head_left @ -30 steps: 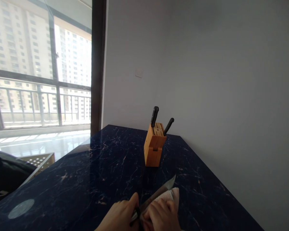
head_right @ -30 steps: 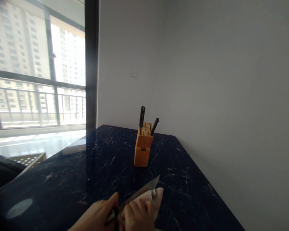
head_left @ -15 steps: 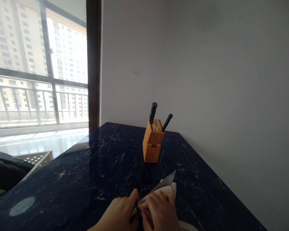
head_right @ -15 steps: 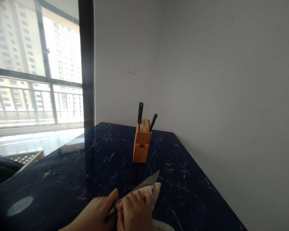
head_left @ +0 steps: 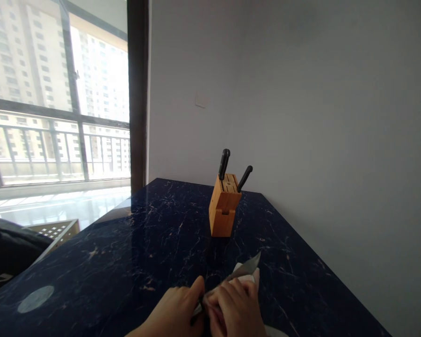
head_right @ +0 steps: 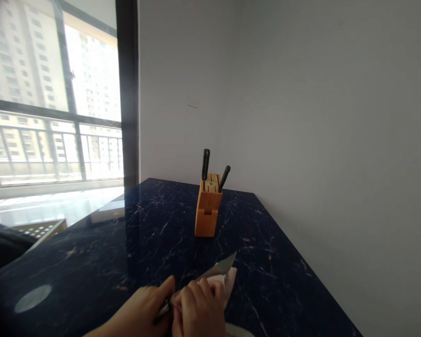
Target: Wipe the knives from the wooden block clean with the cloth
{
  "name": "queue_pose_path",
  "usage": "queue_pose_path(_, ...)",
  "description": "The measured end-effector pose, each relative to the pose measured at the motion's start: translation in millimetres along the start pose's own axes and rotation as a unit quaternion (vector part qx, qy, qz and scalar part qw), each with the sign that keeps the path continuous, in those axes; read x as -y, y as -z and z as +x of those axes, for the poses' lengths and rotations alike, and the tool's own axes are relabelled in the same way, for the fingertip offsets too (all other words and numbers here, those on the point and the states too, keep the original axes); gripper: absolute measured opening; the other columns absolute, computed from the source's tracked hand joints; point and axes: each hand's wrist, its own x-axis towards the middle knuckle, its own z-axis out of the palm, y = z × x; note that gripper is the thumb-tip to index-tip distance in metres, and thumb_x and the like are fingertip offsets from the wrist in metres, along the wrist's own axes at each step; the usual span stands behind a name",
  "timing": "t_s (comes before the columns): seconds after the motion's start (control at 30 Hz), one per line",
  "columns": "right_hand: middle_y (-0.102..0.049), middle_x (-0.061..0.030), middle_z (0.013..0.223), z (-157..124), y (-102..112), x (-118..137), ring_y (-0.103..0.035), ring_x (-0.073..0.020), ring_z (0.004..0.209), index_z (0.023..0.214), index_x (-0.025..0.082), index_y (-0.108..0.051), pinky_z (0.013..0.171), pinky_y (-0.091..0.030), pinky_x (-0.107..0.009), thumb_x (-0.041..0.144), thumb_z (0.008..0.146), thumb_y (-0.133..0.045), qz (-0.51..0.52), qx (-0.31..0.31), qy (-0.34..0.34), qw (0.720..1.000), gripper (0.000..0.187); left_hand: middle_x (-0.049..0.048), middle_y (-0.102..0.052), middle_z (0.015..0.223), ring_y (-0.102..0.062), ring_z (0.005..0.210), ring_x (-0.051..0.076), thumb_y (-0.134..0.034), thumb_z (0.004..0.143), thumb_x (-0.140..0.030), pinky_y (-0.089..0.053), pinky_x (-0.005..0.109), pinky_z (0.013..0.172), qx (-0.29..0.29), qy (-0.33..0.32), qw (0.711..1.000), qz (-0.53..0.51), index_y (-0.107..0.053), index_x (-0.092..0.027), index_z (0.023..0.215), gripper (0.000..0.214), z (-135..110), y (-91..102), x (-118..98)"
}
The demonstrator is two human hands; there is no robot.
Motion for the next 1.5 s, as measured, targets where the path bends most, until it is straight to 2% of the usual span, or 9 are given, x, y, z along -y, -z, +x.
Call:
queue_pose_path(0.2,-0.054,0.0026,0.061,-1,-2,0,-0.045,-0.0147,0.062,0.064,0.021,-0.047,0.066,-0.022,-0.032,0.015,0.065,-0.051,-0.004,0.002,0.0,1.0,0.007,0.0033,-0.067,0.078,-0.063,0.071,0.021,-0.041,0.074,-0.019,-0.043,0.026,0.059,-0.004,0.001,1.0,-0.001,-0.046,-0.019,0.091,0.017,0,0.1,0)
queue_pose_path(0.33,-0.054,0.0031,0.062,-1,-2,1,-0.045,-0.0143,0.063,0.065,0.021,-0.048,0.068,-0.022,-0.033,0.013,0.063,-0.051,0.01,-0.005,-0.006,1.0,0.009,0.0053,-0.067,0.082,-0.063,0.075,0.023,-0.041,0.075,-0.02,-0.042,0.028,0.06,-0.003,-0.009,1.0,0.022,-0.044,-0.018,0.099,0.024,0,-4.3,3)
queue_pose_path(0.5,-0.053,0.0031,0.06,1,1,2,-0.043,-0.014,0.061,0.063,0.02,-0.045,0.066,-0.021,-0.032,0.013,0.063,-0.051,-0.006,0.0,-0.003,1.0,0.009,0.0004,-0.065,0.075,-0.062,0.068,0.018,-0.043,0.074,-0.019,-0.039,0.023,0.056,-0.017,-0.019,1.0,-0.007,-0.043,-0.021,0.09,0.016,0,-5.5,5)
queue_pose_path(0.63,-0.054,0.0028,0.063,2,2,4,-0.045,-0.0141,0.062,0.066,0.021,-0.045,0.067,-0.023,-0.032,0.014,0.066,-0.048,-0.022,0.005,0.015,1.0,0.008,0.0006,-0.066,0.077,-0.061,0.068,0.018,-0.044,0.073,-0.018,-0.037,0.023,0.055,-0.009,-0.032,0.999,-0.008,-0.042,-0.02,0.094,0.021,0,-4.1,4)
queue_pose_path(0.87,-0.054,0.0031,0.063,5,8,3,-0.045,-0.0151,0.063,0.065,0.021,-0.043,0.065,-0.023,-0.033,0.013,0.059,-0.05,-0.037,0.037,-0.023,0.998,0.011,-0.0029,-0.062,0.07,-0.058,0.065,0.014,-0.043,0.072,-0.017,-0.033,0.022,0.054,-0.06,-0.018,0.996,-0.064,-0.043,-0.023,0.085,0.014,1,-6.3,7)
queue_pose_path(1.17,-0.057,0.0006,0.069,24,39,-34,-0.049,-0.0173,0.069,0.075,0.022,-0.052,0.072,-0.025,-0.036,0.01,0.077,-0.042,-0.145,0.026,-0.113,0.983,0.016,-0.0055,-0.058,0.066,-0.055,0.06,0.012,-0.041,0.075,-0.015,-0.031,0.02,0.053,-0.058,0.008,0.994,-0.093,-0.041,-0.024,0.08,0.01,0,1.7,4)
queue_pose_path(1.27,-0.059,0.0007,0.072,26,44,-42,-0.052,-0.0166,0.07,0.078,0.021,-0.052,0.074,-0.026,-0.036,0.013,0.08,-0.043,-0.138,-0.003,-0.126,0.982,0.013,-0.0029,-0.059,0.069,-0.057,0.062,0.013,-0.035,0.083,-0.019,-0.034,0.021,0.055,-0.078,-0.001,0.991,-0.113,-0.038,-0.023,0.086,0.006,0,3.1,5)
queue_pose_path(1.37,-0.061,0.0008,0.075,27,47,-42,-0.054,-0.0155,0.069,0.08,0.021,-0.051,0.074,-0.027,-0.035,0.019,0.082,-0.042,-0.113,-0.027,-0.131,0.985,0.009,-0.0012,-0.06,0.07,-0.059,0.061,0.013,-0.027,0.089,-0.026,-0.035,0.021,0.055,-0.1,0.018,0.985,-0.141,-0.034,-0.023,0.088,0.007,2,6.1,8)
queue_pose_path(1.5,-0.063,0.0009,0.08,27,48,-37,-0.057,-0.0148,0.073,0.08,0.021,-0.05,0.076,-0.028,-0.034,0.022,0.082,-0.043,-0.086,-0.032,-0.119,0.989,0.007,-0.003,-0.059,0.067,-0.06,0.061,0.016,-0.031,0.089,-0.035,-0.034,0.023,0.055,-0.138,0.045,0.986,-0.081,-0.036,-0.023,0.093,0.013,0,15.1,6)
